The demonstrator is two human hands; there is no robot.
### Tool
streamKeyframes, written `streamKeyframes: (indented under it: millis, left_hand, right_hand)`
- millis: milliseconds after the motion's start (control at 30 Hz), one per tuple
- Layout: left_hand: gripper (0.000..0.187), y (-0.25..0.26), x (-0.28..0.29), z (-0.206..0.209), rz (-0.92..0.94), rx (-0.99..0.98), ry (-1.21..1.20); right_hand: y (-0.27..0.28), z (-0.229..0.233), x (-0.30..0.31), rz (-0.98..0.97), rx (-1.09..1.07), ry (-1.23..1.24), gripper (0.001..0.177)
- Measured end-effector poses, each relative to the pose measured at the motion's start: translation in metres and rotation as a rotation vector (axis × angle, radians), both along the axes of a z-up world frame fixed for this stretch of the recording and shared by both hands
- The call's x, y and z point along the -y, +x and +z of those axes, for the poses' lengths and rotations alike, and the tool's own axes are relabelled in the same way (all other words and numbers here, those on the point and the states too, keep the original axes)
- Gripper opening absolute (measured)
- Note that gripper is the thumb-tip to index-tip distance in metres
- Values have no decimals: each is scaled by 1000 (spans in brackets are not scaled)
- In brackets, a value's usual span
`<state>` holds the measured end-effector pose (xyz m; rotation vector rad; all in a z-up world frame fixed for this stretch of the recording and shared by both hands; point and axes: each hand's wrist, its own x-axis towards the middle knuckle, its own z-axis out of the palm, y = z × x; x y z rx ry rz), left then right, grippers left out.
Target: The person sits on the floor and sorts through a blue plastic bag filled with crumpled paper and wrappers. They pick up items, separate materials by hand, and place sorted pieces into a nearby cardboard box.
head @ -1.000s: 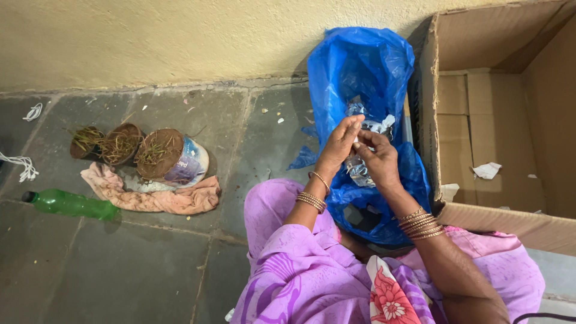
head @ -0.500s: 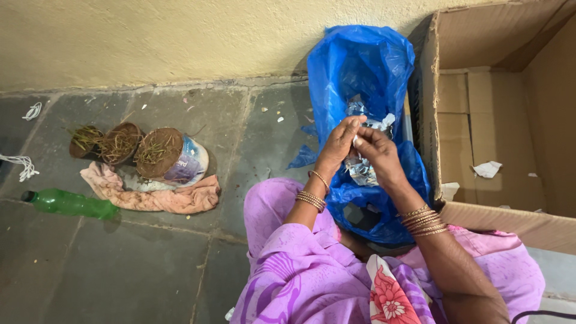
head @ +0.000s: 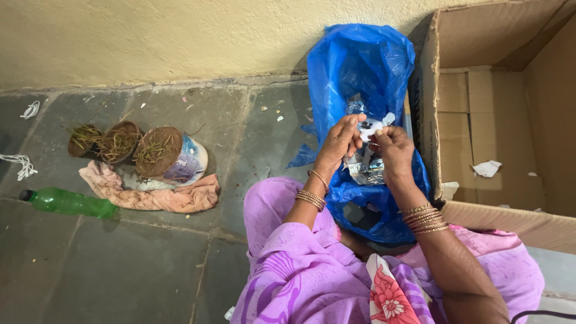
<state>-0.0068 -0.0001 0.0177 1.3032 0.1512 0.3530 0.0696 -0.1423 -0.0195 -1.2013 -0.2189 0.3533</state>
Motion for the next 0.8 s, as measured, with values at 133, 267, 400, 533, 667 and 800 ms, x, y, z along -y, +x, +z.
streamKeyframes:
  millis: [133,267,400,533,667,800]
  left_hand:
    - [52,-3,2,7,4,4,15]
    - [58,-4,1,11,7,14,25]
    - [68,-5,0,14,-9,-17,-46]
    - [79,-6,-2,15,-10,-28,-75]
    - [90,-4,-3,15,-17,-34,-67]
    - [97,-6,-3,15,-23,-44,-76]
  right_hand:
    - [3,-11,-2,-84,125,-76,28]
    - [-13,8,5,-331,761,-559,52]
    - [-38,47,5,64,458,-330,42]
    - [-52,63,3,281,724,-378,50]
    - [-57,73,1,298,871,-560,58]
    - [-60,83,4,286,937,-567,54]
